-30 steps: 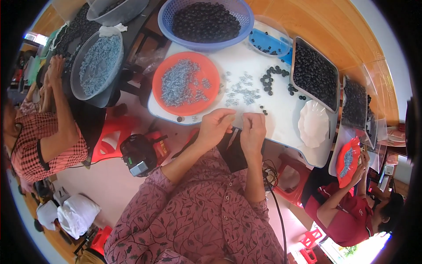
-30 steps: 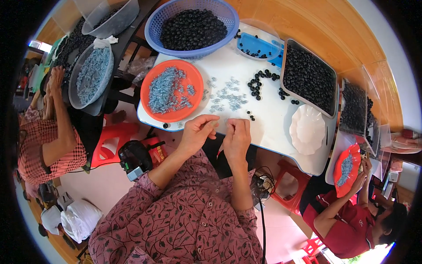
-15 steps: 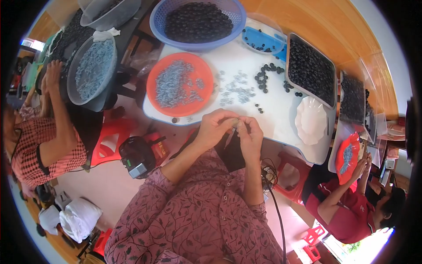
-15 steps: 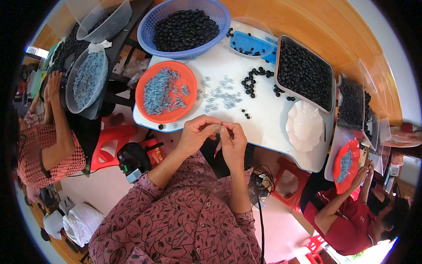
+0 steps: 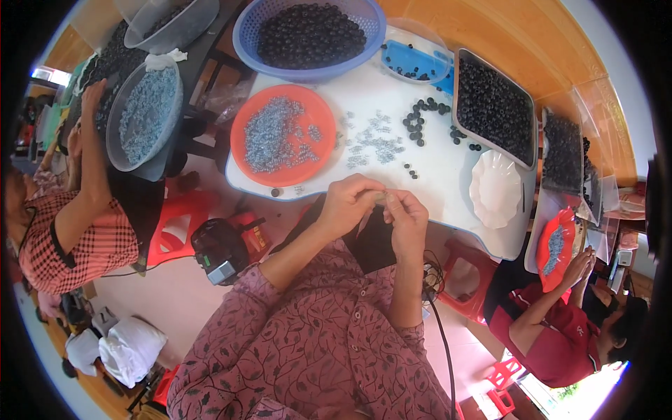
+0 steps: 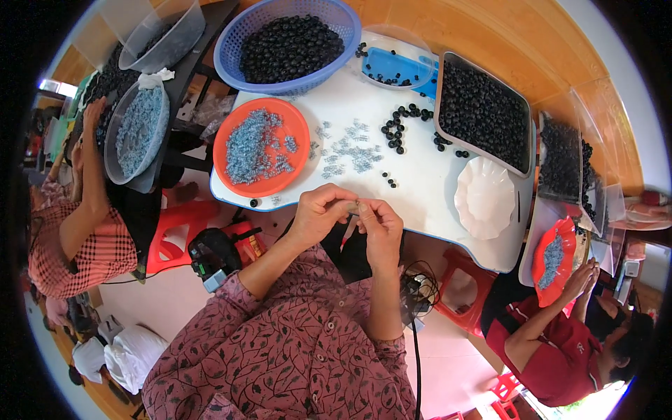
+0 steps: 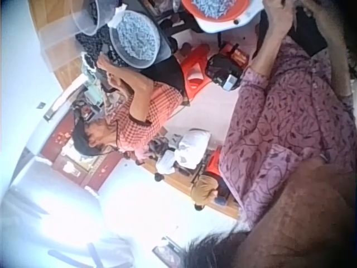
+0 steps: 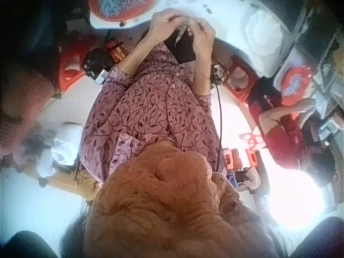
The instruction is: The person sorts and assembles small black industrial components by hand on a workbench.
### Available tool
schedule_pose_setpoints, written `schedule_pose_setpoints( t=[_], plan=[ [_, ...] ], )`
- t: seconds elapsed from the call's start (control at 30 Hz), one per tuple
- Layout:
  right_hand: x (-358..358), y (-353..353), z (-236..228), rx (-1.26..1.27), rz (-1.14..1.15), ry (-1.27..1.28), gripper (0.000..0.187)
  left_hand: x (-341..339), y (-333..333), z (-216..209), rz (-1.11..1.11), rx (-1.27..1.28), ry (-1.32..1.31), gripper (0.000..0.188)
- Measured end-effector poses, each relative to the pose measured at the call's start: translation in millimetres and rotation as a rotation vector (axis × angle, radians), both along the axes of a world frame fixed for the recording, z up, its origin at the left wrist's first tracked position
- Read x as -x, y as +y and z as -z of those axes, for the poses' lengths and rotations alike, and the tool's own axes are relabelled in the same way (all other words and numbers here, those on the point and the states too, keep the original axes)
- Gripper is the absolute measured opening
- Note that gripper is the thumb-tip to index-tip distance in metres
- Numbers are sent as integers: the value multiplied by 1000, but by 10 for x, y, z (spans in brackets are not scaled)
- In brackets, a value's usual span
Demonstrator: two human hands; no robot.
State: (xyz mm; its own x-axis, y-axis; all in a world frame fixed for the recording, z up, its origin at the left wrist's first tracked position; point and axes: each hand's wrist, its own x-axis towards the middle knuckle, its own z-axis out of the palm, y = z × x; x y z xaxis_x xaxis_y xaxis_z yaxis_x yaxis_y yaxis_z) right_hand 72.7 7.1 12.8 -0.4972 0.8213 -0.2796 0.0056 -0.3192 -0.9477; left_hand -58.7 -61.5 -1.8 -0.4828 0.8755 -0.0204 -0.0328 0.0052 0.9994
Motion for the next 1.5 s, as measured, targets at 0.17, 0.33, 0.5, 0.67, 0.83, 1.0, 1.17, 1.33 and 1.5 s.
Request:
schedule_pose_setpoints(
  t=[0.17, 0.33, 0.5, 0.67, 0.83, 1.0, 1.17, 1.33, 1.5],
  plan=[
    [27, -15, -30, 54, 32, 55, 17, -78, 44, -30, -27, 71, -144, 12],
    [47, -51, -25, -138, 62, -109, 12, -71, 94, -131, -17, 196, -197, 19],
    [44, -32, 2, -207, 91, -153, 12, -64, 115, -87, -19, 223, -340, 21],
    [-64, 27, 56, -199, 126, -211, 7, -82, 155, -45, -10, 274, -321, 16],
    [-178, 129, 197, -519, 209, -393, 6, -110, 225, 33, 5, 25, 456, 9],
    [-169, 140, 97, -617, 228, -404, 6, -172, 246, 61, 51, 6, 634, 13],
    [-191, 168, 123, -748, 220, -415, 6, -172, 290, 12, 137, 8, 694, 13],
    [-192, 184, 132, -728, 214, -391, 6, -37, 604, -176, 14, -37, 739, 12],
    [-185, 172, 140, -719, 216, -382, 6, 115, 1125, -207, 35, -64, 881, 16]
  ],
)
